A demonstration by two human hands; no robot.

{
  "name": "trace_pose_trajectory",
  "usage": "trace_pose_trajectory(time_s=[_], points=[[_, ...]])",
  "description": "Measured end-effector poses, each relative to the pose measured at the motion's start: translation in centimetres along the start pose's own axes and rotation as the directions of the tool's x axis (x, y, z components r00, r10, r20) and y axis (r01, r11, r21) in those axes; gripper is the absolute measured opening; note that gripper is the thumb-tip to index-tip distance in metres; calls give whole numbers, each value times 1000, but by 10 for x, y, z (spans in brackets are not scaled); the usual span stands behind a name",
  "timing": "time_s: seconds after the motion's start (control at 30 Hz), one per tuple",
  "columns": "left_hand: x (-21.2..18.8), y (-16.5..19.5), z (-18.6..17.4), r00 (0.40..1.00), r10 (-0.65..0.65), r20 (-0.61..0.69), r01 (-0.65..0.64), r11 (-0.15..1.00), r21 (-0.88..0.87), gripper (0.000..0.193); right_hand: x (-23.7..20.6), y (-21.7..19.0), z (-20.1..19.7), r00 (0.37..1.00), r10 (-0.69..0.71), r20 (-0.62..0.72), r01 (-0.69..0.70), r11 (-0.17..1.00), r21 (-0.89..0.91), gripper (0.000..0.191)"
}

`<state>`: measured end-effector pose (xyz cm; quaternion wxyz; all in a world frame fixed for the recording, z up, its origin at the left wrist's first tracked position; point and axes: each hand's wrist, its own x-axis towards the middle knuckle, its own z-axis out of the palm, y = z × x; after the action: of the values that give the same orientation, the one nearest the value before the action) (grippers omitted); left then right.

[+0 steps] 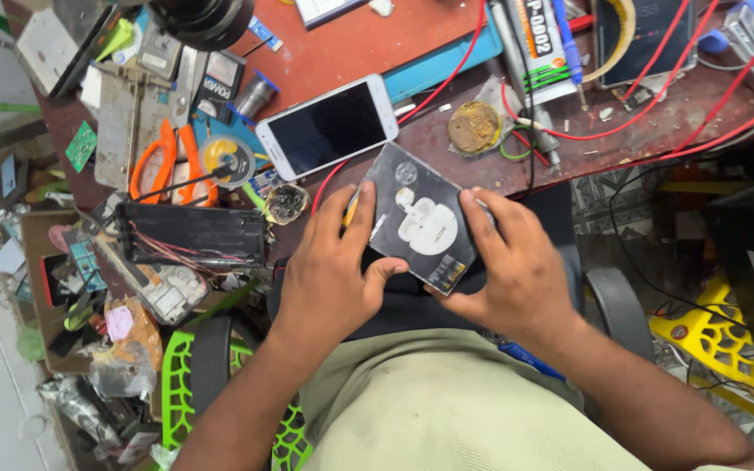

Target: The person opens a small black box containing a battery and circuit board, then uses a soldering iron to attach red and blue wires to the battery terminals. They close the box and briefly handle a white smartphone and a small blue circuit board.

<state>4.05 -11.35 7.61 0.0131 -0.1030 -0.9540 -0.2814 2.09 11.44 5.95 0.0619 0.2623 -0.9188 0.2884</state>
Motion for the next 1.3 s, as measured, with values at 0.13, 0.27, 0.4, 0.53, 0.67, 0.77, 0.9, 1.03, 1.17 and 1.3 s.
trace_pose_trajectory(time_s=[0.13, 0.27, 0.4, 0.53, 0.67, 0.77, 0.9, 1.03, 1.17, 1.3], points=[[2, -12, -1, 999, 15, 42, -16, 1000, 24, 88, 2, 0, 11, 999, -52, 10, 53, 998, -33, 107], [-5, -13, -7, 999, 30, 30, -32, 998, 53, 89, -5, -5, 23, 999, -34, -18, 34, 999, -43, 106], [-10, -10, -16, 991, 100, -88, -103, 994, -30, 87, -7, 1, 18, 993, -96, -65, 98, 994, 39, 101], [-16, -11, -23, 987, -145, -72, 110, 928, -355, 87, -6, 13, -6, 985, -169, -24, 170, 965, 198, 102], [-11, -18, -8, 970, -202, 133, 225, 550, -804, 79, -10, 21, -14, 955, -264, 135, 205, 916, 344, 105], [-10, -23, 16, 919, -258, 299, 384, 409, -828, 39, -10, 26, -1, 937, -296, 184, 205, 895, 396, 111], [-8, -37, 36, 882, -331, 335, 399, 145, -906, 29, -11, 33, 13, 953, -291, 82, 238, 890, 388, 120], [-9, -46, 39, 815, -381, 436, 428, -111, -897, 29, -15, 33, 16, 979, -180, 99, 90, 807, 583, 114], [-8, -45, 37, 804, -396, 443, 426, -135, -894, 38, -14, 33, 19, 980, -169, 105, 94, 859, 502, 108], [-17, -47, 20, 954, -299, 18, 231, 697, -678, 55, -9, 33, 24, 981, -178, 72, 138, 915, 380, 98]])
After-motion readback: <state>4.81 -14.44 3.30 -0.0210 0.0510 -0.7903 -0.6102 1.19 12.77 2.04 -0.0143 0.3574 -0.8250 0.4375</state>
